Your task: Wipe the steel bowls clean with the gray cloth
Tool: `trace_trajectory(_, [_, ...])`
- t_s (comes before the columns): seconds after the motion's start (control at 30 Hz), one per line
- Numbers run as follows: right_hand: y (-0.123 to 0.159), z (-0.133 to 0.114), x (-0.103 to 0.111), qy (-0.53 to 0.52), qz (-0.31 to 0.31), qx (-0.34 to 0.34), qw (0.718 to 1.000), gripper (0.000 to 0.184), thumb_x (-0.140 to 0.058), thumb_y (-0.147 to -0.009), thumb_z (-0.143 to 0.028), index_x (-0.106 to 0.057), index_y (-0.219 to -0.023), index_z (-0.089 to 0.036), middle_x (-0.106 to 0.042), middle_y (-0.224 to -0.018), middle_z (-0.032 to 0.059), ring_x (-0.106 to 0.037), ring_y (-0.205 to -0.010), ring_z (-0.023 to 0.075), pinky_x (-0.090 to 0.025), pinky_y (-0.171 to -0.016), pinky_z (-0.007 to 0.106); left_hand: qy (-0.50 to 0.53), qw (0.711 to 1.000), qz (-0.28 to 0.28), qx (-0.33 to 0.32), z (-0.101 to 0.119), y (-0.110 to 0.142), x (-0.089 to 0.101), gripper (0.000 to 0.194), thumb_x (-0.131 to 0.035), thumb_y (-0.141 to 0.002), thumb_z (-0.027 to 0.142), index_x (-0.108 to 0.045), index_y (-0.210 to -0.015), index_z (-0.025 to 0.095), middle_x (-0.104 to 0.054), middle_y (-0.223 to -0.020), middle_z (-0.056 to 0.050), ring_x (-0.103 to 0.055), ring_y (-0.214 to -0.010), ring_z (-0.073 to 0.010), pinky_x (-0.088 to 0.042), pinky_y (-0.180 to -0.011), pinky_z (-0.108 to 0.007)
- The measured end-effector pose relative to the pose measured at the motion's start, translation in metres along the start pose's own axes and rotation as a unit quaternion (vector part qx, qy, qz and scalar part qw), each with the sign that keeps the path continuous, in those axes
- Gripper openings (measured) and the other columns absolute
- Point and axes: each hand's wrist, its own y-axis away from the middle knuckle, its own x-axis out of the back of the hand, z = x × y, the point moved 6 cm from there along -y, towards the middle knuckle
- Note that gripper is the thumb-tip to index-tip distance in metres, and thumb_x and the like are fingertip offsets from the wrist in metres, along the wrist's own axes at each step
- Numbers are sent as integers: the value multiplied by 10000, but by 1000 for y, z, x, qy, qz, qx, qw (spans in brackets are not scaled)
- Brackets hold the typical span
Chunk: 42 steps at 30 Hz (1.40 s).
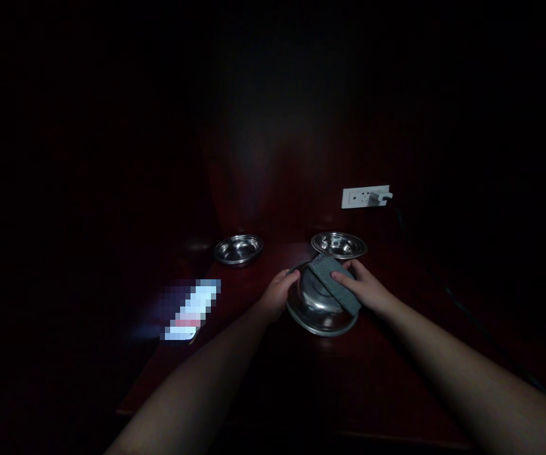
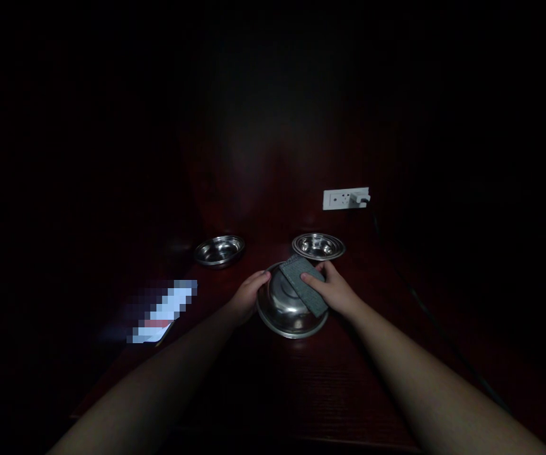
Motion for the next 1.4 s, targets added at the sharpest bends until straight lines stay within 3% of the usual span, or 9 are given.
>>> trace_trajectory(0.47, [0, 0, -1, -5, -4, 12, 1000, 383, -639, -700, -540, -442, -818, -234, -585, -814, 0, -563, -743, 194, -455, -685, 344, 0, 1000, -1, -4, -2, -3, 3, 267, -703, -694, 349, -636, -855, 147, -696, -787, -59, -637, -709, -172, -462, -719, -305])
trace_trajectory(0.93, [3, 0, -5, 27, 2, -50, 998, 380, -593, -734, -570, -429, -832, -242, -590, -770, 6, -572, -778, 220, -460, -707, 376, -13, 1000, 1, -8, 4, 2, 0, 268, -712, -670, 367, -655, -810, 146, -696, -743, -48, -636, -683, -165, -455, -716, -293])
trace_trajectory(1.4, [4, -2, -9, -11, -20, -29, 999, 362, -590, -762, -548, -490, -904, -230, -642, -937, 35, -612, -867, 220, -472, -778, 361, -30, 999, -5, -26, 9, 5, -1, 244, -686, -705, 340, -661, -862, 154, -700, -778, -44, -636, -729, -164, -462, -741, -288])
